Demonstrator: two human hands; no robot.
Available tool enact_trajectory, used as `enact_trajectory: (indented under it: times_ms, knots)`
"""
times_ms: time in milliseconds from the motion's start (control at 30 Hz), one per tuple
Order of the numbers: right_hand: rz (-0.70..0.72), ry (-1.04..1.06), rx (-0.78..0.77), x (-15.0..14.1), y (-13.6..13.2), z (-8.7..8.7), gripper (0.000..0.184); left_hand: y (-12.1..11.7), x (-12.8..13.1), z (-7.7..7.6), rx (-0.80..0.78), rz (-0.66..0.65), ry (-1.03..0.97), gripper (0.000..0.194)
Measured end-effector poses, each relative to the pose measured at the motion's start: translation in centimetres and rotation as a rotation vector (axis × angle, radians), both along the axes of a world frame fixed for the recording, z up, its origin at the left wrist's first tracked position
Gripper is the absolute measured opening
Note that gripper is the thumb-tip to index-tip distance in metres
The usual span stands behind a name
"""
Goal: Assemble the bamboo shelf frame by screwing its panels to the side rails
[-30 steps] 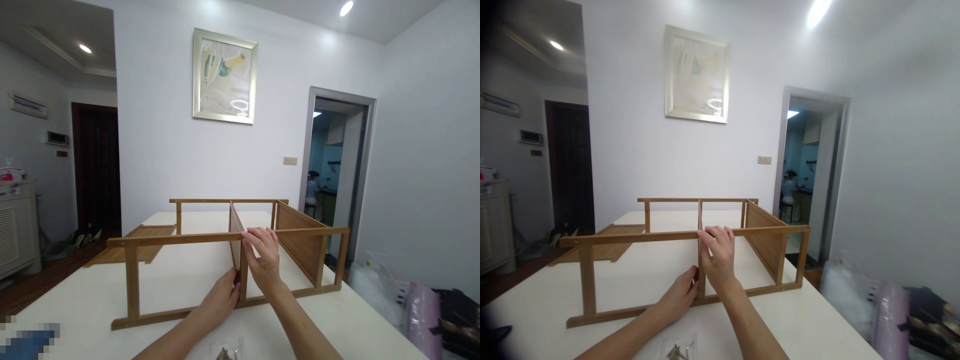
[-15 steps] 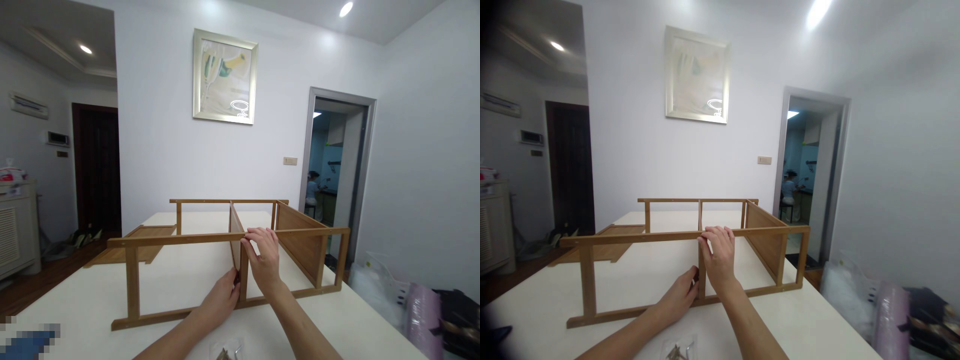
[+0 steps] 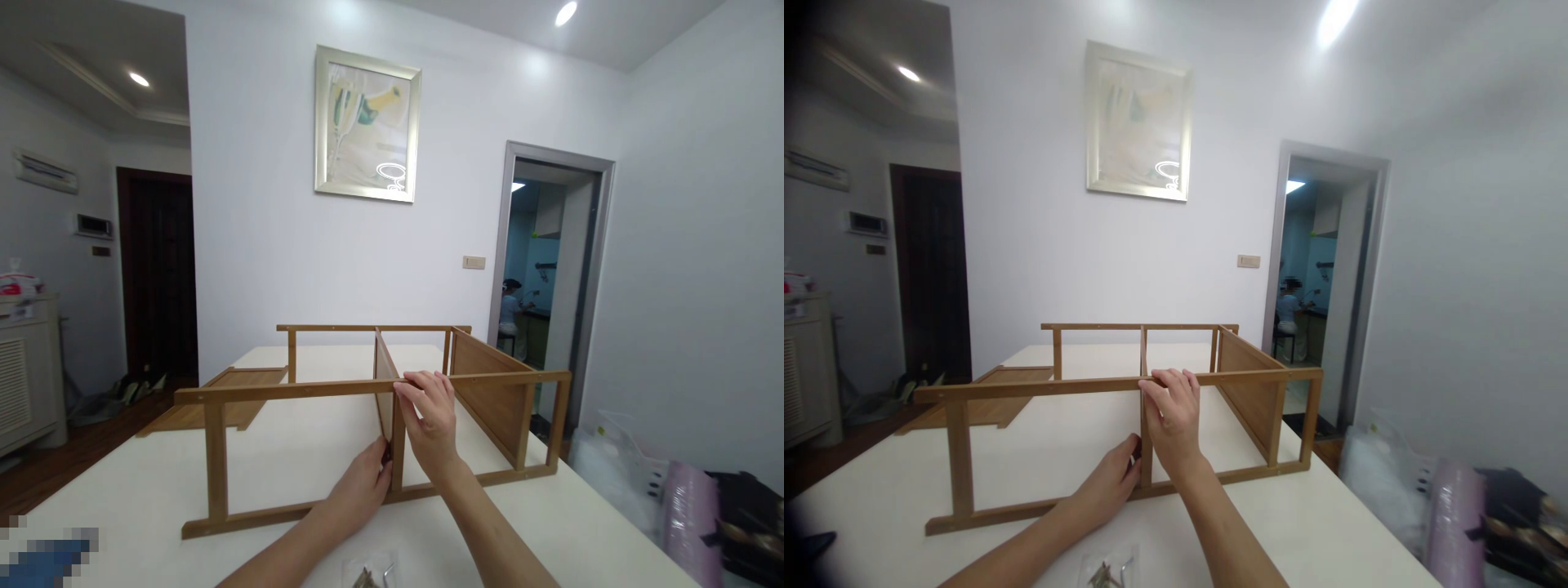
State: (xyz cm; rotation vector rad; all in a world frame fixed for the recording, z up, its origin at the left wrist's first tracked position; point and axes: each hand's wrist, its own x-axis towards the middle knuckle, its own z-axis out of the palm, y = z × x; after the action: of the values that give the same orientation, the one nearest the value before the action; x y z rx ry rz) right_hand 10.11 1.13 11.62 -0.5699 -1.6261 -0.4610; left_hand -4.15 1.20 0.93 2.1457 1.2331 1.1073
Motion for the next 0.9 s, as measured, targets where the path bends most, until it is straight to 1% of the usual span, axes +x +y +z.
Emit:
enact_trajectory:
  times_ms: [267,467,533,767,900]
  knots:
    - [-0.053,0.012,0.0,-0.3,0.11,0.07,0.011,-0.16,0.08,0.17,0.019,0.005,0.016,0.008]
    - [-0.053,0.031,-0.016,-0.44,0.21,0.12,0.003,-0.1,0.01,0.12,0.002,0.011,0.018,0.007]
    - [-0.046,0.044,-0.01,-0.45,0.13,0.14,0.004,-0.11,0.0,0.13,0.004,0.006,0.015,0.007]
    - [-0.018,-0.002,-0.006,-0.23,-0.37,0.25,0.021,-0.08,0.0,0.06,0.011,0.006,0.007,0.008]
    - [-0.018,0.001,0.018,-0.15,-0.27,0.26,0.02,0.05,-0.01,-0.08,0.009,0.001,0.0,0.008]
